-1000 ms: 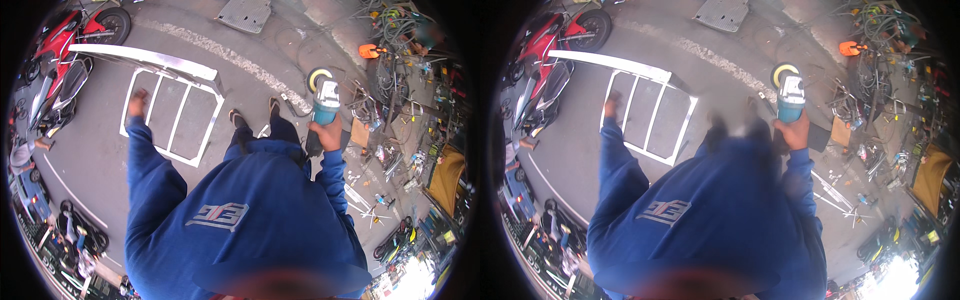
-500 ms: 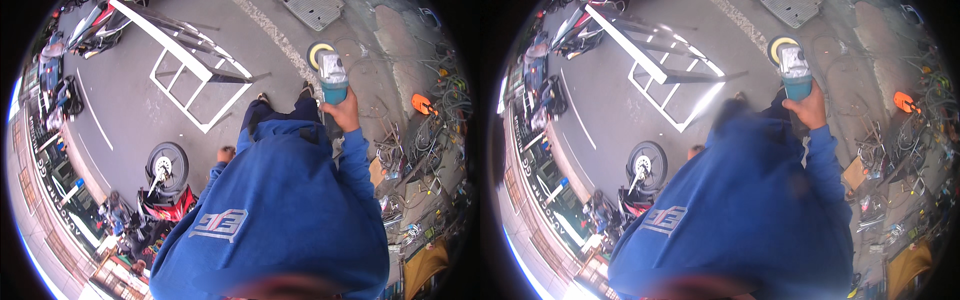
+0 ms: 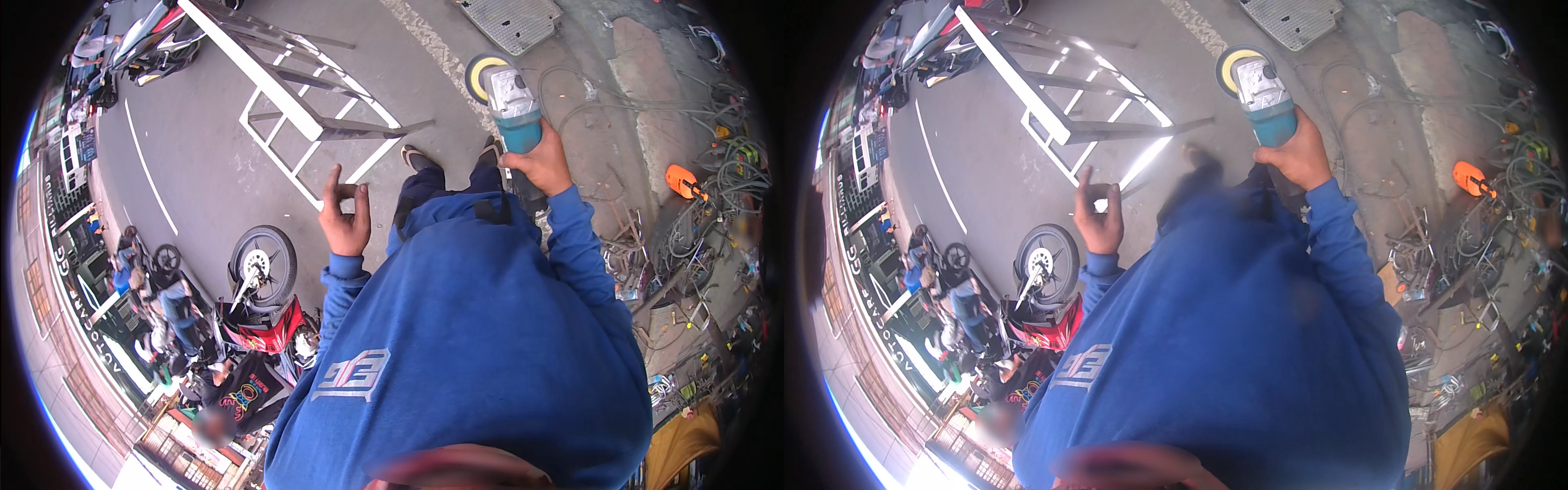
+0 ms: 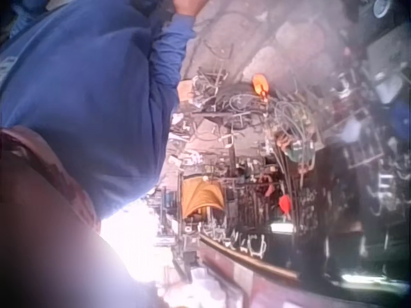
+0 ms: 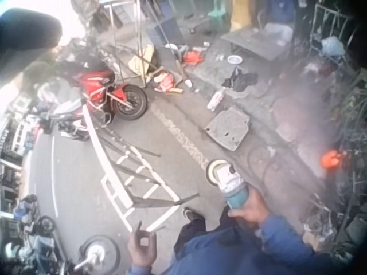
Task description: The person uses an angle grinder to smooth a metal frame, then switches to a welding torch to join metal pieces. They repeatedly position a curved metal bar against the frame and weld it in place, creating a ladder-like structure.
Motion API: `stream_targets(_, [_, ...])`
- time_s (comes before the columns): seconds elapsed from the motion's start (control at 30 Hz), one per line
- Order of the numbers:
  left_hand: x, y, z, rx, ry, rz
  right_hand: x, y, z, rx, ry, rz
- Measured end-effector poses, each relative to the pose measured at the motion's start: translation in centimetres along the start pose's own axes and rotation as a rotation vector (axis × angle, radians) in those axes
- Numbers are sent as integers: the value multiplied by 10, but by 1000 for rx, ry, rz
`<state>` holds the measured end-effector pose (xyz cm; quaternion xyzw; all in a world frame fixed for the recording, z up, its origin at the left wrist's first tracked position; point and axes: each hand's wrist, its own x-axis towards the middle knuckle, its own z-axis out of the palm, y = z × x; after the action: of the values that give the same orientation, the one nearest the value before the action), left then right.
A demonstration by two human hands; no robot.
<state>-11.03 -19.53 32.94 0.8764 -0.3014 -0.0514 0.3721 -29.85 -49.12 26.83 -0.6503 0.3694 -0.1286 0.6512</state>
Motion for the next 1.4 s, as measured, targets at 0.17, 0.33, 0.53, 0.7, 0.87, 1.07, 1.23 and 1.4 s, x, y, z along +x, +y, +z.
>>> stream_targets(0.17, [51, 50, -22, 349, -75, 142, -14, 8, 5, -60, 28, 37])
stream_targets(0.33, [80, 38, -41, 536, -268, 283, -40, 9, 18, -100, 129, 81])
stream_targets(0.53, [65, 4, -31, 11, -717, 543, -71, -9, 42, -10, 277, 51])
stream_targets(0.7, [40, -8, 33, -363, -1270, 191, -76, -30, 66, -31, 461, -79])
stream_targets(0.87, [3, -26, 88, -852, -1547, -2, -79, -32, 96, 150, 549, -140])
stream_targets(1.07, [-11, -48, 103, -958, -1553, -97, -91, -2, 111, 395, 452, -114])
stream_targets(1.23, [-42, -48, 86, -1114, -1506, -591, -93, 55, 121, 517, 364, -52])
stream_targets(1.4, [-81, -58, 105, -1204, -1535, -767, -108, 88, 114, 591, 318, 28])
